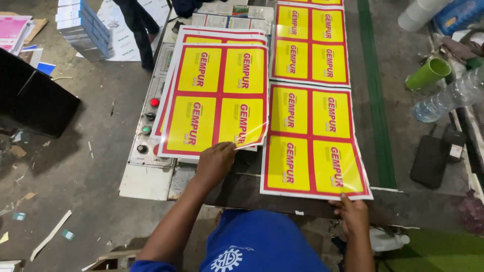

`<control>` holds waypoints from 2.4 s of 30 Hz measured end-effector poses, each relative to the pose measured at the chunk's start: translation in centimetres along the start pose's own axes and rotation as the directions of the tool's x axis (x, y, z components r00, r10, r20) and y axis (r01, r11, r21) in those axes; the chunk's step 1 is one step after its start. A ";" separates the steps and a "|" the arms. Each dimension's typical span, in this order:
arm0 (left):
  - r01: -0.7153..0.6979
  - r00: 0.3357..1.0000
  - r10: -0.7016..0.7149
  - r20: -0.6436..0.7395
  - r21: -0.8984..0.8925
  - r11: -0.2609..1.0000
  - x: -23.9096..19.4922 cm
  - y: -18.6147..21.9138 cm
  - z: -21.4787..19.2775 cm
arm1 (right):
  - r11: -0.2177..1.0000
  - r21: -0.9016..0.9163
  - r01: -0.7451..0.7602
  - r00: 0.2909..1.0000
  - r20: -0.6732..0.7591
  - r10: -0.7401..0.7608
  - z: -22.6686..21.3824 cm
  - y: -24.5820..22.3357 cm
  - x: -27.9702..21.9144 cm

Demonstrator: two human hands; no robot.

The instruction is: Organizing and stacking printed sheets on a finishing machine in a print shop.

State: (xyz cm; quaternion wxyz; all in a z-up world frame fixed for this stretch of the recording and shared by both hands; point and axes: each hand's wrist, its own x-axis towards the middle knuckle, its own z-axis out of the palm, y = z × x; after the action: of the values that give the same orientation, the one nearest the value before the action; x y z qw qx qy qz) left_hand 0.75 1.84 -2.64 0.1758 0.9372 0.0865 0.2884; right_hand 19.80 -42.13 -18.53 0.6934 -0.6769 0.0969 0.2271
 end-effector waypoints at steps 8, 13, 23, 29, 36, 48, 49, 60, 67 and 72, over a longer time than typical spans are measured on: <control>0.020 0.992 -0.024 -0.122 -0.034 0.999 0.4 2.1 -1.8 | 0.999 0.028 -0.043 0.998 0.044 0.042 0.2 -2.8 2.1; -0.065 0.982 0.041 -0.185 -0.127 0.990 -0.1 5.6 -1.3 | 0.997 -0.049 -0.060 0.994 0.086 0.064 -1.8 -1.2 1.6; -0.061 0.998 0.061 -0.016 0.049 0.997 -0.7 14.5 9.4 | 0.929 -0.265 0.260 0.728 0.686 -0.008 9.6 -4.1 2.4; -0.086 0.993 0.088 0.076 -0.037 0.996 -0.2 16.4 10.0 | 0.996 -0.038 0.079 0.764 0.644 -0.037 10.3 -7.2 2.0; 0.018 0.999 -0.019 0.038 0.023 1.000 -0.8 11.0 9.7 | 0.993 0.060 0.099 0.888 0.446 -0.115 5.4 -6.6 4.8; 0.063 0.994 -0.087 0.061 0.321 0.945 0.9 0.6 3.9 | 0.994 0.018 0.110 0.993 0.039 -0.110 -1.5 -3.7 7.3; 0.034 0.988 -0.085 0.130 0.350 0.936 0.4 -0.1 4.2 | 0.996 0.012 0.092 0.996 -0.003 -0.091 -2.2 -3.1 7.7; -0.080 0.997 0.077 0.025 0.101 0.992 1.2 -0.6 -0.8 | 0.997 0.048 0.068 0.996 -0.053 -0.065 -3.3 -0.5 3.4; -0.113 0.987 0.104 0.120 0.070 0.991 1.8 -0.4 -2.1 | 0.996 0.060 0.062 0.995 -0.082 -0.057 -2.1 -0.8 1.6; -0.089 0.995 0.086 0.045 0.062 0.994 0.8 -0.1 -2.0 | 0.998 0.061 0.031 0.997 -0.079 -0.026 -1.9 0.0 1.8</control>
State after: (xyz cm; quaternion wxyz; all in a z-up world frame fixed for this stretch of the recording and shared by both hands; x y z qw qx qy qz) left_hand 0.21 2.67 -0.70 0.1350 0.9511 0.0509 0.2733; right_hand 21.67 -43.67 -19.43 0.7130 -0.6646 0.1212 0.1875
